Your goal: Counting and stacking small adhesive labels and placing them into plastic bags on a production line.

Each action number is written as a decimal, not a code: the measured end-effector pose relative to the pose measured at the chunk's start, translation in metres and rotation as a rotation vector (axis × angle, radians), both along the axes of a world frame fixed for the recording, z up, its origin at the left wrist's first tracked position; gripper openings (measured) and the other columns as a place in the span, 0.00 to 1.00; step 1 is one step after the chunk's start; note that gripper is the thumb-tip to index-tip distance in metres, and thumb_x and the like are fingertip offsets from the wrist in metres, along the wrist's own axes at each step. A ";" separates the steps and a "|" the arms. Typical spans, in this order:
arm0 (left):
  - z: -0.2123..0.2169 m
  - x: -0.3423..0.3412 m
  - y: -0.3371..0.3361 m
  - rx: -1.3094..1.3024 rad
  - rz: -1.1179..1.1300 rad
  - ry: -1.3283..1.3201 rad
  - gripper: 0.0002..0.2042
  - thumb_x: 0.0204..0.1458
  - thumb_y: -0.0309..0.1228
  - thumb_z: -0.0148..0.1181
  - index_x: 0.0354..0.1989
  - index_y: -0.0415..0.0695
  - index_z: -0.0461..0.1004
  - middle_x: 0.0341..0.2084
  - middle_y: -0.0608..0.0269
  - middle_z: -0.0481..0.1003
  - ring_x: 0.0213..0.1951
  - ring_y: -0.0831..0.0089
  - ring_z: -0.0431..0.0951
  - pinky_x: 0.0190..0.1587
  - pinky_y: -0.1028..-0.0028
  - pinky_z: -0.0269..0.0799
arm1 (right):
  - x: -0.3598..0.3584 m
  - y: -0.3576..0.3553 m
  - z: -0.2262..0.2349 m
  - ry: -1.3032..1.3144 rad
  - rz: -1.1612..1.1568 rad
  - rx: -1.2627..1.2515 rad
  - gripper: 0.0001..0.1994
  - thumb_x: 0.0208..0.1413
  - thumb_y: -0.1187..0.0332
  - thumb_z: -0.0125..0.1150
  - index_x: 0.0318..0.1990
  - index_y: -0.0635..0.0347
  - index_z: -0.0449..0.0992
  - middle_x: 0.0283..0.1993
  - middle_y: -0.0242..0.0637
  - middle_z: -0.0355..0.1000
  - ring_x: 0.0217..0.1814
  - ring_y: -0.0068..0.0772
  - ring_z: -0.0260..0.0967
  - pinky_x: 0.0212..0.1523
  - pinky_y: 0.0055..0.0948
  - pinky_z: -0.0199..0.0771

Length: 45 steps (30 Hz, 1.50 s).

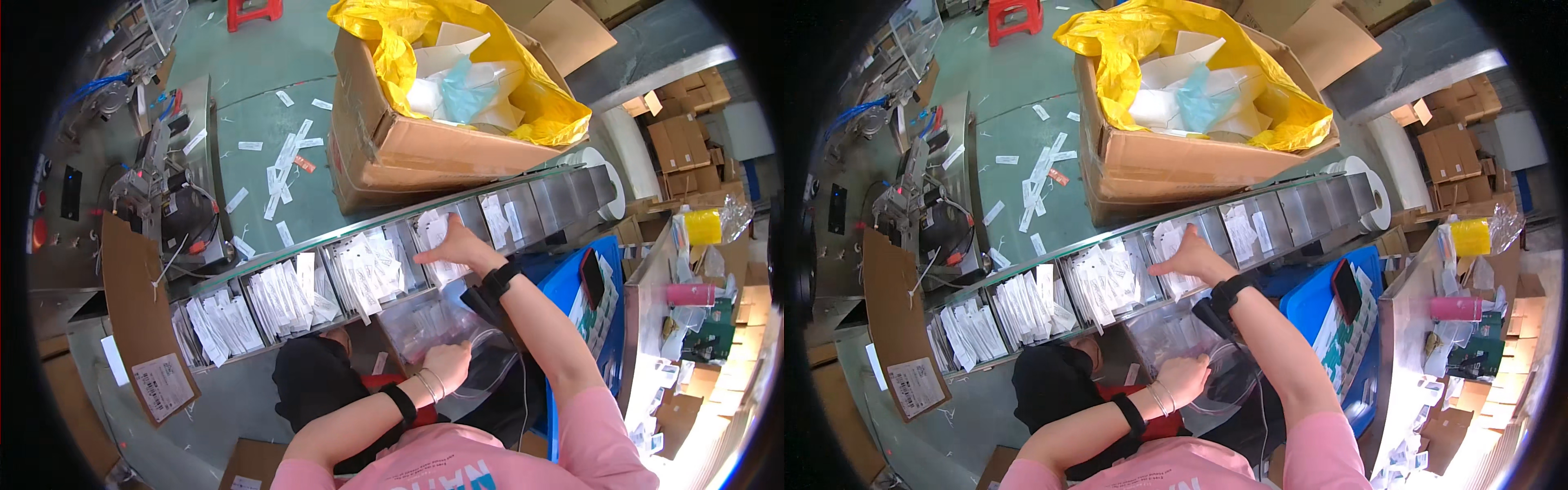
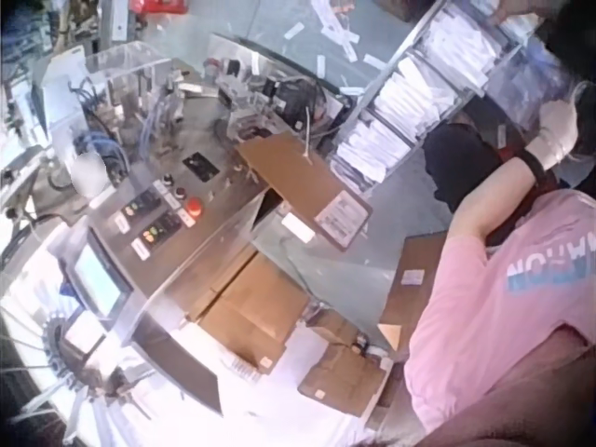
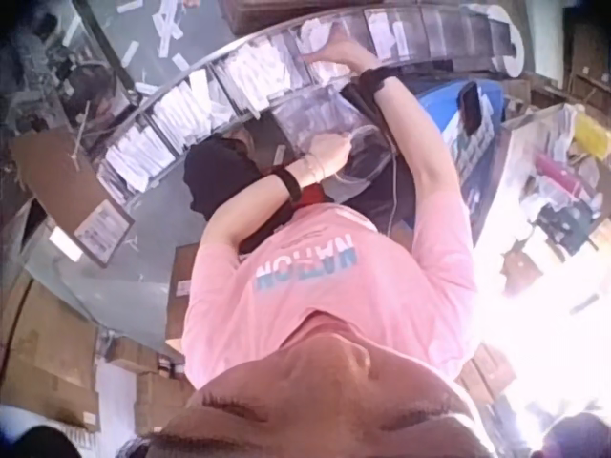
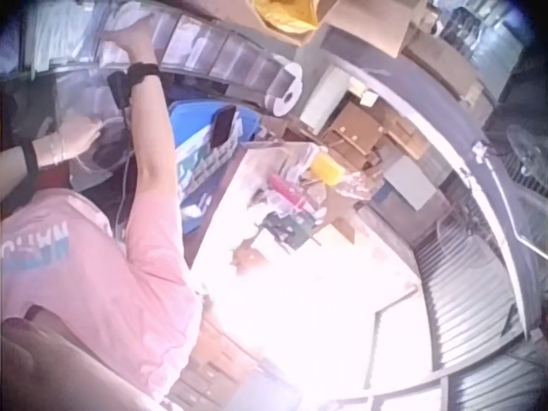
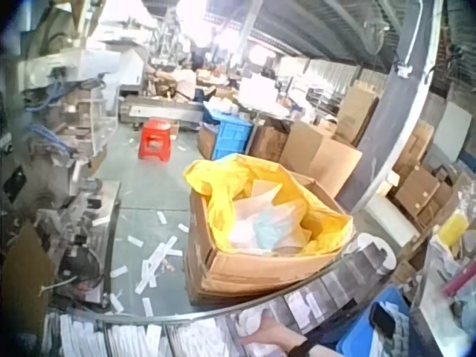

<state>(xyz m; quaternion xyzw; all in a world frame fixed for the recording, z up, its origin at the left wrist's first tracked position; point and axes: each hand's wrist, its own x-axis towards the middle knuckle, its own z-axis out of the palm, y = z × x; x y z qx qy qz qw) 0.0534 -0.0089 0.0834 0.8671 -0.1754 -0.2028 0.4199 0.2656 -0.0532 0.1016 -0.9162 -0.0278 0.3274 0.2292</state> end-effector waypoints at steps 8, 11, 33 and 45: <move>-0.014 -0.007 0.013 -0.107 -0.008 -0.035 0.17 0.55 0.45 0.49 0.27 0.42 0.67 0.18 0.51 0.73 0.22 0.51 0.75 0.24 0.54 0.67 | -0.021 0.021 0.002 -0.191 -0.082 -0.091 0.57 0.21 0.52 0.79 0.58 0.74 0.50 0.54 0.62 0.63 0.55 0.54 0.64 0.56 0.35 0.64; -0.003 -0.002 0.018 -0.148 -0.044 0.047 0.23 0.54 0.51 0.49 0.36 0.38 0.68 0.29 0.47 0.75 0.30 0.49 0.76 0.32 0.59 0.72 | -0.015 -0.012 -0.014 -0.170 -0.135 0.000 0.57 0.21 0.50 0.78 0.58 0.77 0.52 0.54 0.59 0.64 0.57 0.51 0.64 0.57 0.34 0.63; 0.053 0.118 0.037 -0.795 0.763 0.250 0.31 0.51 0.40 0.60 0.56 0.31 0.58 0.49 0.51 0.68 0.52 0.66 0.68 0.53 0.71 0.65 | -0.062 -0.105 0.060 0.299 -0.590 1.318 0.28 0.39 0.80 0.66 0.52 0.65 0.67 0.48 0.38 0.71 0.50 0.31 0.69 0.52 0.30 0.67; 0.090 0.101 -0.145 -0.967 -0.028 0.378 0.35 0.47 0.30 0.64 0.61 0.38 0.51 0.53 0.57 0.64 0.55 0.70 0.64 0.59 0.72 0.57 | -0.155 -0.255 0.082 -0.362 -0.705 1.262 0.43 0.32 0.76 0.75 0.59 0.60 0.54 0.55 0.36 0.62 0.56 0.29 0.61 0.57 0.31 0.62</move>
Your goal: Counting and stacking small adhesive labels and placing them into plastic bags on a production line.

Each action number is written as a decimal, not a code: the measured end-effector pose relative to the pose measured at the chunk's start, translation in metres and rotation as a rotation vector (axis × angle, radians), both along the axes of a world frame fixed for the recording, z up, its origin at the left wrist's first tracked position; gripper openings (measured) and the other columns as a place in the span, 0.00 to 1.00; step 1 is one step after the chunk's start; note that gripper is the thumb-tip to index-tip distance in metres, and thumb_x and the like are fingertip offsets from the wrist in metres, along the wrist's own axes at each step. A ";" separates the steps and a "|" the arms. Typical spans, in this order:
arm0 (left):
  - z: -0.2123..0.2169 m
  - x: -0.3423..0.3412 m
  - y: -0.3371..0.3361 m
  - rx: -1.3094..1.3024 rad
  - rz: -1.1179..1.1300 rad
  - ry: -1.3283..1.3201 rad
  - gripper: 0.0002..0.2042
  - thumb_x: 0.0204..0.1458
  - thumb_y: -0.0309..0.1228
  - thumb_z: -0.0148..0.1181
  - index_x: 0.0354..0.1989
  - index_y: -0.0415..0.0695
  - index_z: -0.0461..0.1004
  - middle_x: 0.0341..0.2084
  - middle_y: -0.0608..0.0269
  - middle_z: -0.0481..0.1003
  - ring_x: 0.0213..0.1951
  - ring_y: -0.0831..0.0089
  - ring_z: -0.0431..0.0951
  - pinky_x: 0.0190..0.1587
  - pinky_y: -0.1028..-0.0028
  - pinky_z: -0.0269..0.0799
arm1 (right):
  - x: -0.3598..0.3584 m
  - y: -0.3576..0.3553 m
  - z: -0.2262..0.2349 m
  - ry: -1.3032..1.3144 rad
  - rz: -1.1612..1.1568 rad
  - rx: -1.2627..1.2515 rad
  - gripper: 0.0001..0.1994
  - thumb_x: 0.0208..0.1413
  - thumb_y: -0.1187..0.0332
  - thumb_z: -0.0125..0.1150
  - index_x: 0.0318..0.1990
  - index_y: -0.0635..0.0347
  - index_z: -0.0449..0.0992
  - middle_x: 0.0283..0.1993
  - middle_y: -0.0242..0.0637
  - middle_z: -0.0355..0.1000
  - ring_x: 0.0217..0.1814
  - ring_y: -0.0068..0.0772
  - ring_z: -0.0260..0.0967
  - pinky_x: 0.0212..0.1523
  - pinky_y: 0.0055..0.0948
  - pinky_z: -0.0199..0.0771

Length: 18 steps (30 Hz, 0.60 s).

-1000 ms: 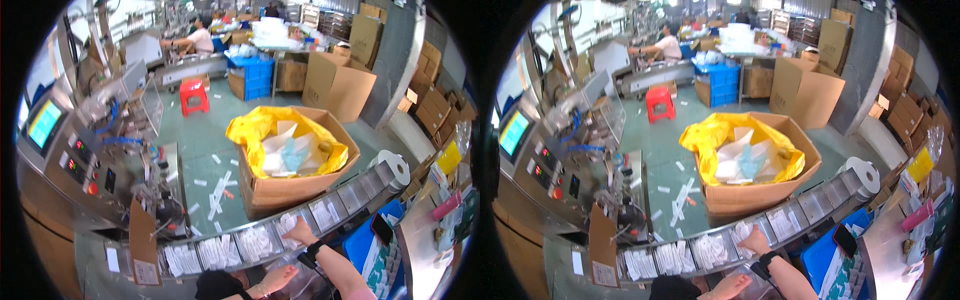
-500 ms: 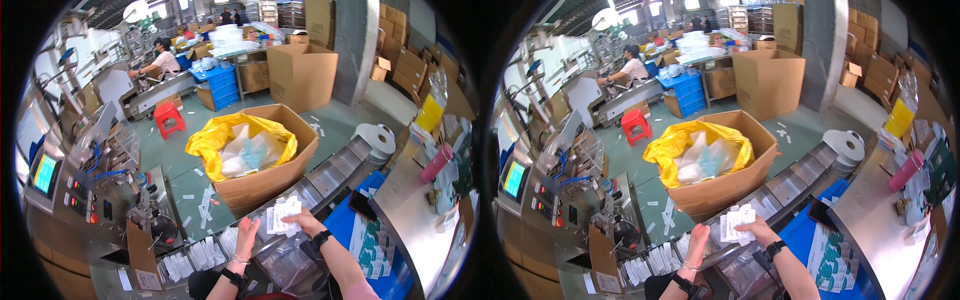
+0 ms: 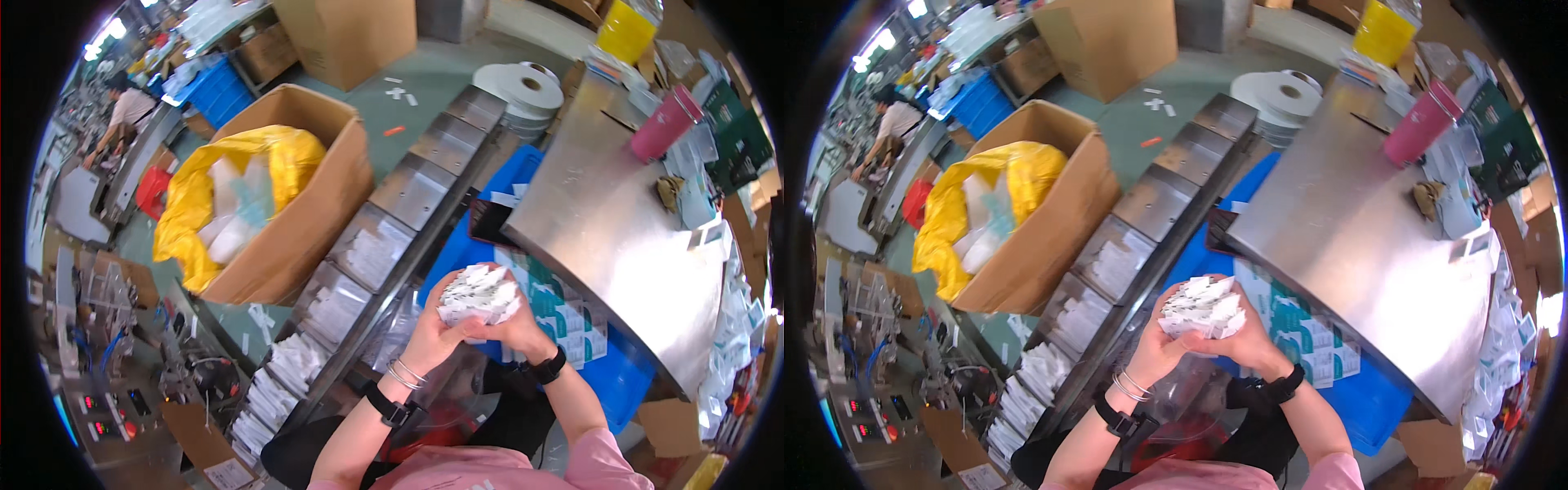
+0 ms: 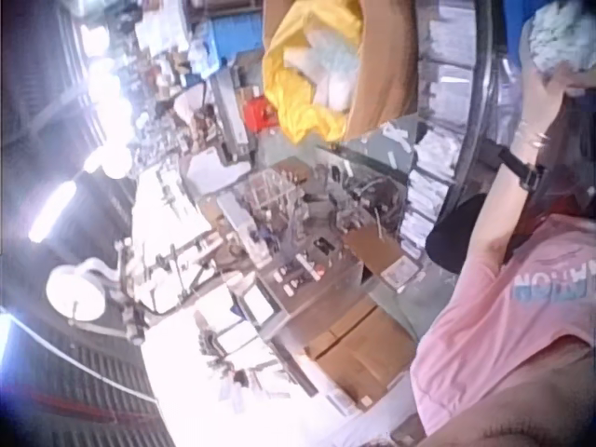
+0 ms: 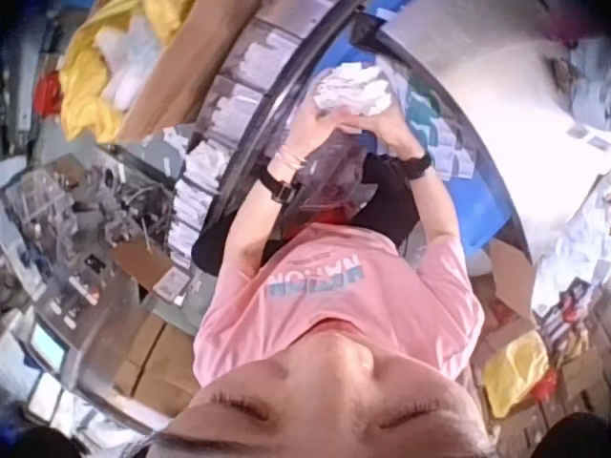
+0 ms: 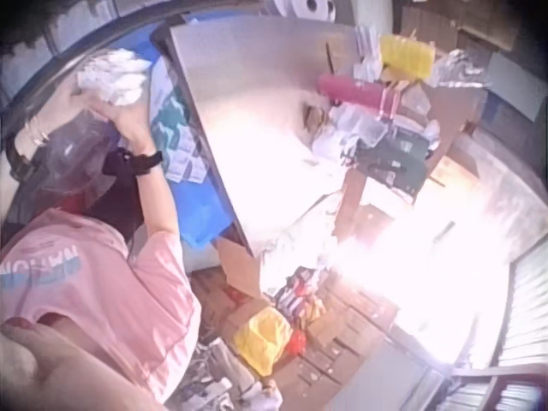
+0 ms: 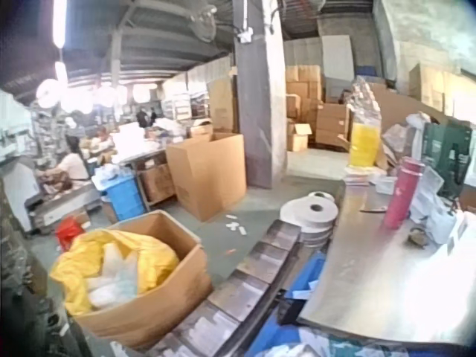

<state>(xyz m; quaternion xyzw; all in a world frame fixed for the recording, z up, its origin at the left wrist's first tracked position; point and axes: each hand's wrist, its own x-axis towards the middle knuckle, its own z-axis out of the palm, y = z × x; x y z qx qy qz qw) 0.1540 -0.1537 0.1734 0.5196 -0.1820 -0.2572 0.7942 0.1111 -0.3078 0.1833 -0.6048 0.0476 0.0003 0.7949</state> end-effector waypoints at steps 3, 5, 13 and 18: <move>-0.001 0.001 -0.034 0.033 -0.099 -0.214 0.34 0.49 0.37 0.62 0.61 0.37 0.53 0.53 0.57 0.64 0.56 0.70 0.63 0.59 0.72 0.56 | -0.022 -0.036 -0.012 -0.043 -0.070 -0.095 0.49 0.31 0.71 0.77 0.62 0.60 0.50 0.58 0.38 0.59 0.58 0.30 0.60 0.58 0.31 0.61; -0.015 0.001 -0.053 0.011 -0.057 -0.168 0.33 0.50 0.41 0.60 0.60 0.37 0.55 0.53 0.57 0.64 0.55 0.70 0.63 0.59 0.72 0.55 | -0.031 -0.049 -0.025 -0.078 -0.098 -0.230 0.51 0.30 0.69 0.78 0.63 0.59 0.49 0.58 0.38 0.58 0.58 0.31 0.60 0.58 0.31 0.61; -0.026 -0.004 -0.076 -0.044 0.091 -0.044 0.25 0.57 0.41 0.49 0.57 0.35 0.59 0.52 0.58 0.65 0.53 0.72 0.64 0.57 0.74 0.57 | -0.039 -0.059 -0.034 -0.115 -0.036 -0.416 0.61 0.24 0.61 0.81 0.64 0.65 0.40 0.63 0.45 0.50 0.65 0.37 0.49 0.62 0.34 0.54; -0.013 -0.014 -0.090 0.091 0.096 0.010 0.17 0.53 0.29 0.55 0.50 0.37 0.66 0.49 0.58 0.67 0.50 0.73 0.68 0.53 0.74 0.62 | -0.048 -0.056 -0.051 -0.137 -0.098 -0.280 0.62 0.26 0.61 0.81 0.65 0.65 0.36 0.63 0.47 0.47 0.66 0.39 0.46 0.63 0.36 0.52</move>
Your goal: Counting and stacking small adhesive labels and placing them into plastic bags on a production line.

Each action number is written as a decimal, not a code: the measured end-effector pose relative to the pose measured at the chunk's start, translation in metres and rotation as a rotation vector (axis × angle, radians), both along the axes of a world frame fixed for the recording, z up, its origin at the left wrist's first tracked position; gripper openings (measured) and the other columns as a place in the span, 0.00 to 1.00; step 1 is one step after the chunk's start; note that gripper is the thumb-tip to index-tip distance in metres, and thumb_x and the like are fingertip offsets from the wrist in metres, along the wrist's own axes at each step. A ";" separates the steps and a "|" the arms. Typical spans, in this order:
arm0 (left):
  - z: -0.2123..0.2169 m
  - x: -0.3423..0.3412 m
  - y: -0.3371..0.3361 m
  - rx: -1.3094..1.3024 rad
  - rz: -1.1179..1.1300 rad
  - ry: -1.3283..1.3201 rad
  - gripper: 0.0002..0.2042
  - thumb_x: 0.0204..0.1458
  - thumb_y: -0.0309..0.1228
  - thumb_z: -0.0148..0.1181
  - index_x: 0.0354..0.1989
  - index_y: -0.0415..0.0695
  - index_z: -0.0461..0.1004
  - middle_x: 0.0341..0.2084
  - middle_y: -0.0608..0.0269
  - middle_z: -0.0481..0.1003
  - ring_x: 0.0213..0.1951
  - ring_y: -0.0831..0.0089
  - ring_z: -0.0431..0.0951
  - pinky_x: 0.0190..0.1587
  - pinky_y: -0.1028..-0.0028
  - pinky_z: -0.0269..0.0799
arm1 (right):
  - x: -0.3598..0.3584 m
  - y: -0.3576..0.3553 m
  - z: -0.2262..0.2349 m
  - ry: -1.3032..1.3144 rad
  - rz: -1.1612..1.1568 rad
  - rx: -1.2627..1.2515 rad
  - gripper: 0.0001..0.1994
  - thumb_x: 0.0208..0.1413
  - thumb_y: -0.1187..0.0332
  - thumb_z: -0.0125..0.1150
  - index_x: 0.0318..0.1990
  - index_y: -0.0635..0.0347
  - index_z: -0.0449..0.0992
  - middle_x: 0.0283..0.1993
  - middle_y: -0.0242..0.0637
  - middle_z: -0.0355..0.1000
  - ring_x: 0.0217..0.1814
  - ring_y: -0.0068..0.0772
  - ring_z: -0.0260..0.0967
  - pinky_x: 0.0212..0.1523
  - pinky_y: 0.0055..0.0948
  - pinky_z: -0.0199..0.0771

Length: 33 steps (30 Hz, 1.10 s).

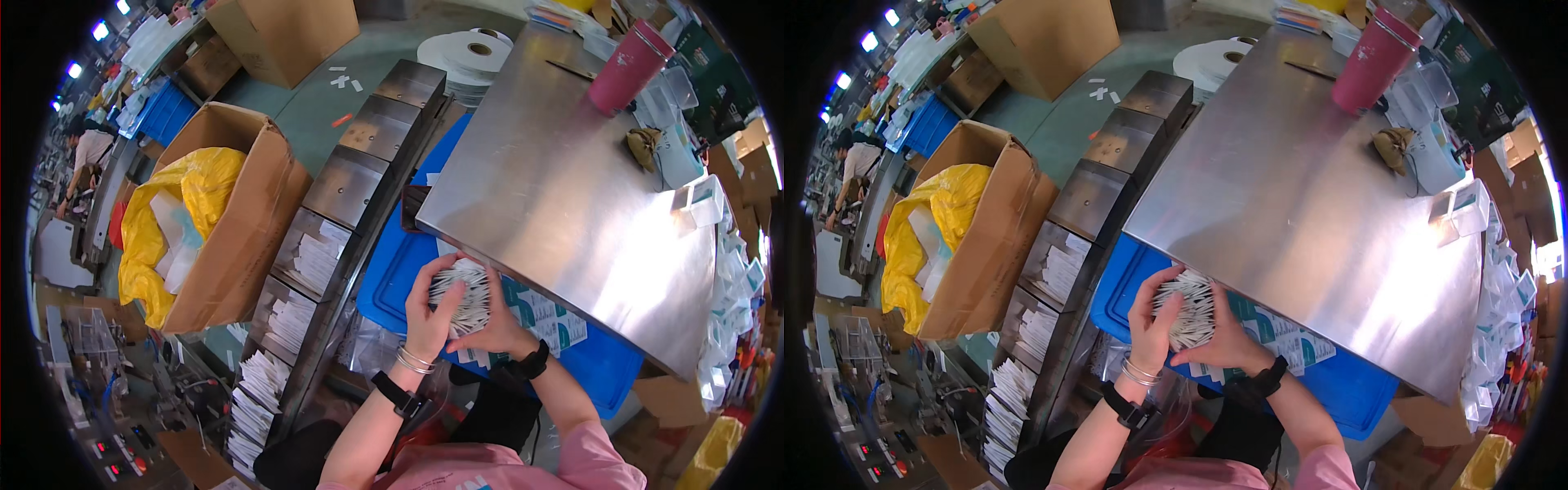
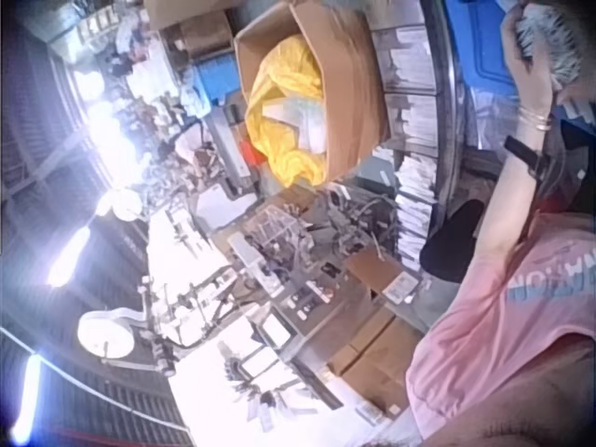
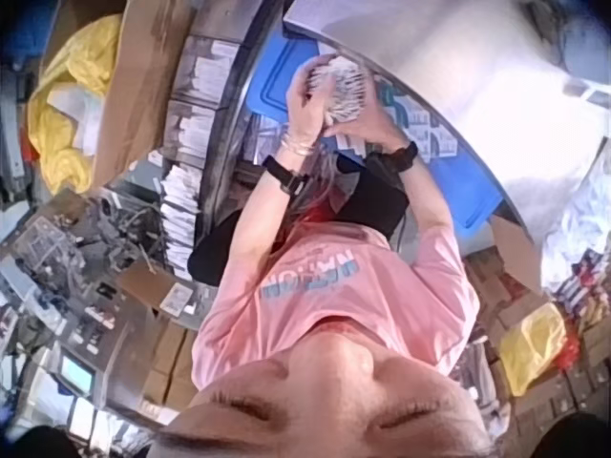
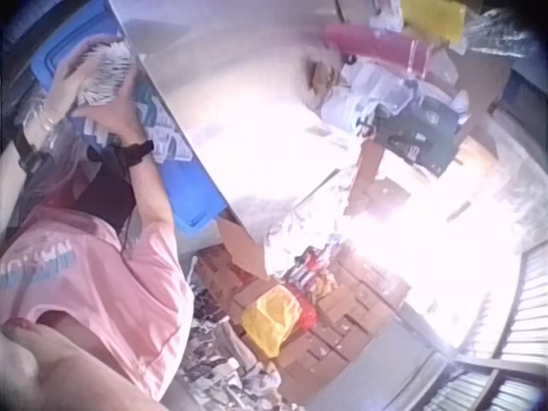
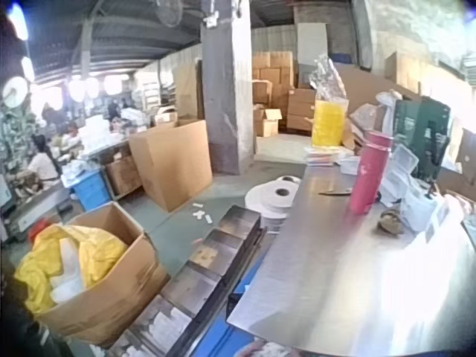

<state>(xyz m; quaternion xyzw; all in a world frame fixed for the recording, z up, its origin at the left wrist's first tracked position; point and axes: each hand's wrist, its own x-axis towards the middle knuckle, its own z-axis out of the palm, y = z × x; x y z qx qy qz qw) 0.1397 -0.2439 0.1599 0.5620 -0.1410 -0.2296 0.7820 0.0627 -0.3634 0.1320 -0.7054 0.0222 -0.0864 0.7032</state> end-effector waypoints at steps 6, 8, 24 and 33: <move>-0.003 -0.002 0.001 0.146 0.031 -0.092 0.18 0.52 0.27 0.57 0.51 0.37 0.66 0.47 0.61 0.69 0.47 0.75 0.69 0.50 0.76 0.65 | 0.003 0.004 0.007 -0.052 -0.086 -0.236 0.56 0.31 0.64 0.78 0.64 0.63 0.41 0.61 0.45 0.51 0.63 0.39 0.52 0.61 0.35 0.55; 0.000 -0.002 0.004 0.026 0.010 -0.020 0.21 0.49 0.27 0.59 0.52 0.38 0.64 0.47 0.60 0.69 0.47 0.74 0.69 0.50 0.75 0.65 | 0.003 0.005 0.006 -0.017 -0.097 -0.161 0.55 0.31 0.64 0.78 0.64 0.62 0.42 0.61 0.44 0.52 0.63 0.39 0.53 0.61 0.35 0.56; 0.012 -0.009 0.002 0.019 0.184 0.222 0.15 0.53 0.29 0.58 0.47 0.37 0.69 0.40 0.63 0.72 0.42 0.78 0.71 0.46 0.79 0.67 | 0.006 0.008 0.002 -0.188 0.049 -0.178 0.57 0.28 0.61 0.79 0.65 0.59 0.42 0.67 0.45 0.46 0.69 0.42 0.45 0.66 0.36 0.48; 0.021 -0.005 -0.004 -0.020 0.120 0.239 0.17 0.59 0.37 0.47 0.48 0.37 0.69 0.44 0.60 0.71 0.46 0.75 0.70 0.51 0.75 0.64 | 0.009 0.006 0.001 -0.175 0.011 -0.126 0.56 0.29 0.65 0.79 0.65 0.59 0.42 0.67 0.45 0.46 0.69 0.41 0.46 0.66 0.37 0.48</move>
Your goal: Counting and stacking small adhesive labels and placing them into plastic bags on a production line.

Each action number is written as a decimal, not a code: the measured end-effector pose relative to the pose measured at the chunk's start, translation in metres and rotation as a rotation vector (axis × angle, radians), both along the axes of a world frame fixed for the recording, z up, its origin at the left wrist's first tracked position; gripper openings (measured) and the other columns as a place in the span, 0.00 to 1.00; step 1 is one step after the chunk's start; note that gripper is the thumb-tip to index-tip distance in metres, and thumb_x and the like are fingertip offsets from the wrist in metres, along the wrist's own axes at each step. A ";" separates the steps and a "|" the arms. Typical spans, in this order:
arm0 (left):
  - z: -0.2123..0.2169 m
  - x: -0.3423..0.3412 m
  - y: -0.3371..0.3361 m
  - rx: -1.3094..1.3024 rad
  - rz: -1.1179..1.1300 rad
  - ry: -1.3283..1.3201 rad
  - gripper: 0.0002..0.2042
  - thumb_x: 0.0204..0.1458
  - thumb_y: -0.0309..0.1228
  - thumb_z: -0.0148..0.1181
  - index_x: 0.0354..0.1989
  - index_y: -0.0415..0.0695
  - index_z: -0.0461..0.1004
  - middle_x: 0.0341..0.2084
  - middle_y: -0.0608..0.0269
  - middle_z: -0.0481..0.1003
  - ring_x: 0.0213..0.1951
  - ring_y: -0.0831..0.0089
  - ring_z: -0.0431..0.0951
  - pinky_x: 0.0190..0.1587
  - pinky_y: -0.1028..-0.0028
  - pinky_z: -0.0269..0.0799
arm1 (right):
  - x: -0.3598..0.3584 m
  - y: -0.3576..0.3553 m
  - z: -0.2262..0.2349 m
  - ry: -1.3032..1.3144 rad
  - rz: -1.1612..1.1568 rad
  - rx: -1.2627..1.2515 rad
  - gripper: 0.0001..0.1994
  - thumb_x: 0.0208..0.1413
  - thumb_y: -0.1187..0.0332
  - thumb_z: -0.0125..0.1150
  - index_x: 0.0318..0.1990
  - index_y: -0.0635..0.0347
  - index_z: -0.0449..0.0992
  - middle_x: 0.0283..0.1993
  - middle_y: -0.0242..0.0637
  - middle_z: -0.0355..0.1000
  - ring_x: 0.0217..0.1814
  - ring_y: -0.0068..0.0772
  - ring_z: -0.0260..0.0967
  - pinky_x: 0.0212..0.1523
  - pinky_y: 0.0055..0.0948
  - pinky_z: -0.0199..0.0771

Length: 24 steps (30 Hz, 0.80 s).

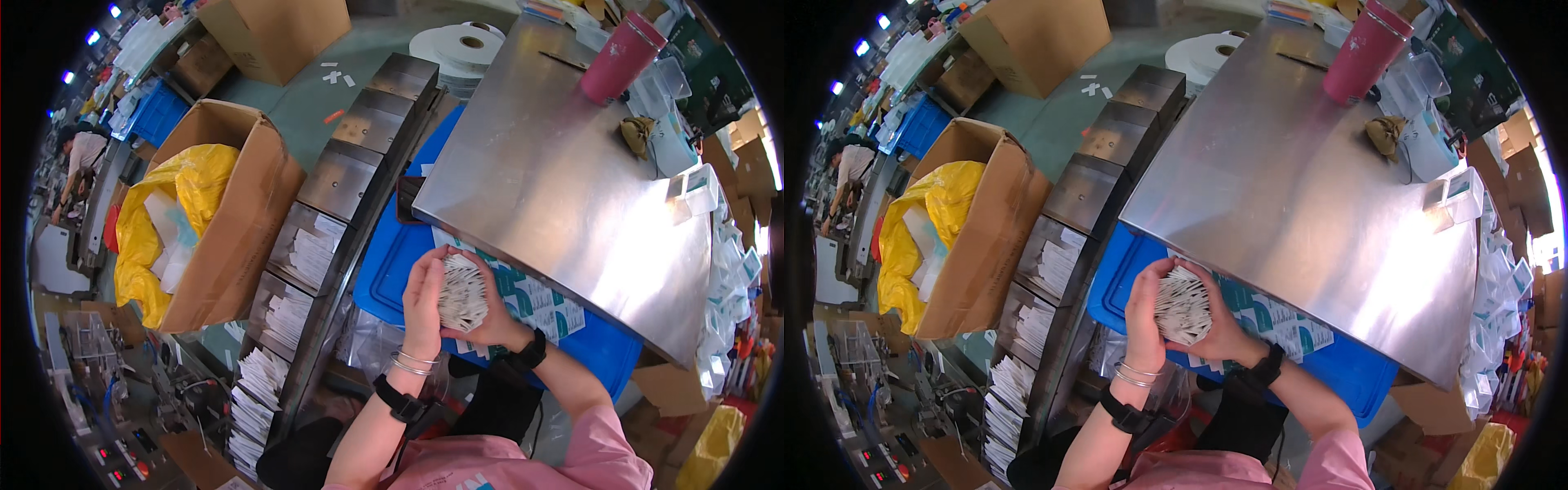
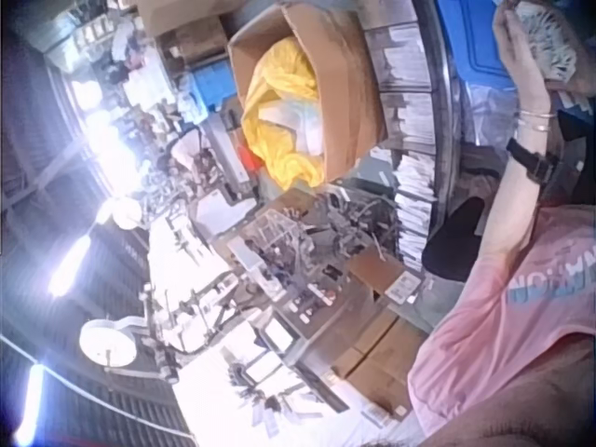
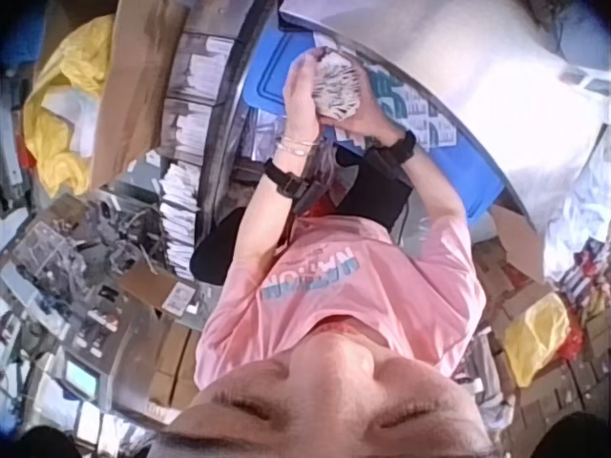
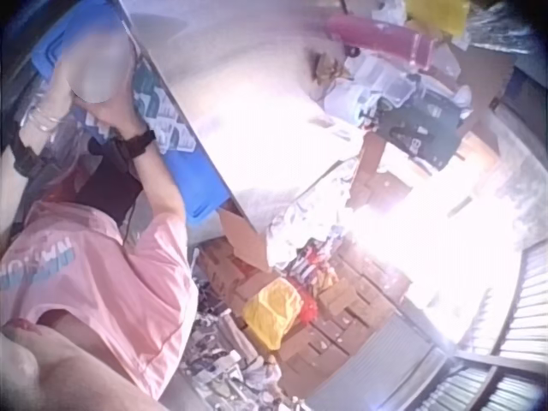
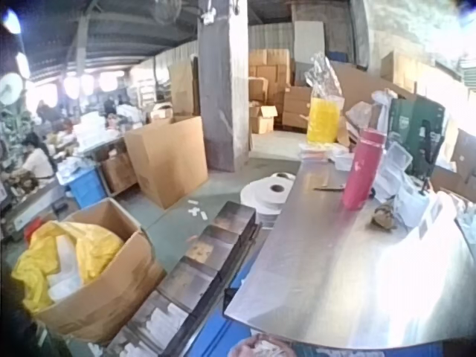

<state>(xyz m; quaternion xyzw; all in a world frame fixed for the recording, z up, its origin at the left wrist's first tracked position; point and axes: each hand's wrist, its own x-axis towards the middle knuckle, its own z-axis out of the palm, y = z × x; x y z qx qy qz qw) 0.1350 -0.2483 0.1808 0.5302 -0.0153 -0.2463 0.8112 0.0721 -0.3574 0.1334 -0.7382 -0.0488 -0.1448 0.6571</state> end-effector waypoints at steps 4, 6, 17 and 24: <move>-0.015 0.003 0.005 -0.003 -0.123 -0.132 0.26 0.62 0.46 0.33 0.55 0.35 0.63 0.56 0.55 0.63 0.57 0.70 0.62 0.60 0.71 0.53 | 0.001 0.004 -0.002 0.081 -0.027 0.145 0.54 0.29 0.68 0.78 0.64 0.58 0.44 0.65 0.44 0.49 0.67 0.39 0.49 0.64 0.36 0.51; -0.024 0.005 0.006 0.047 -0.149 -0.249 0.26 0.62 0.46 0.34 0.56 0.35 0.62 0.58 0.55 0.61 0.58 0.70 0.61 0.61 0.71 0.53 | 0.003 0.003 -0.005 0.134 -0.066 0.135 0.52 0.29 0.68 0.78 0.63 0.58 0.47 0.62 0.42 0.52 0.65 0.38 0.51 0.63 0.35 0.53; 0.027 -0.034 0.062 -0.143 0.199 0.190 0.12 0.48 0.24 0.62 0.42 0.37 0.73 0.51 0.54 0.70 0.50 0.73 0.70 0.52 0.74 0.66 | -0.011 0.049 0.051 -0.037 0.119 -0.164 0.46 0.31 0.68 0.77 0.60 0.59 0.52 0.57 0.44 0.56 0.61 0.42 0.56 0.59 0.36 0.58; 0.026 -0.131 0.125 -0.261 0.271 0.594 0.10 0.52 0.30 0.59 0.40 0.38 0.74 0.47 0.58 0.72 0.43 0.78 0.73 0.47 0.77 0.69 | -0.094 0.102 0.090 0.278 0.267 -0.264 0.42 0.31 0.69 0.76 0.57 0.61 0.57 0.51 0.45 0.62 0.54 0.44 0.64 0.53 0.35 0.65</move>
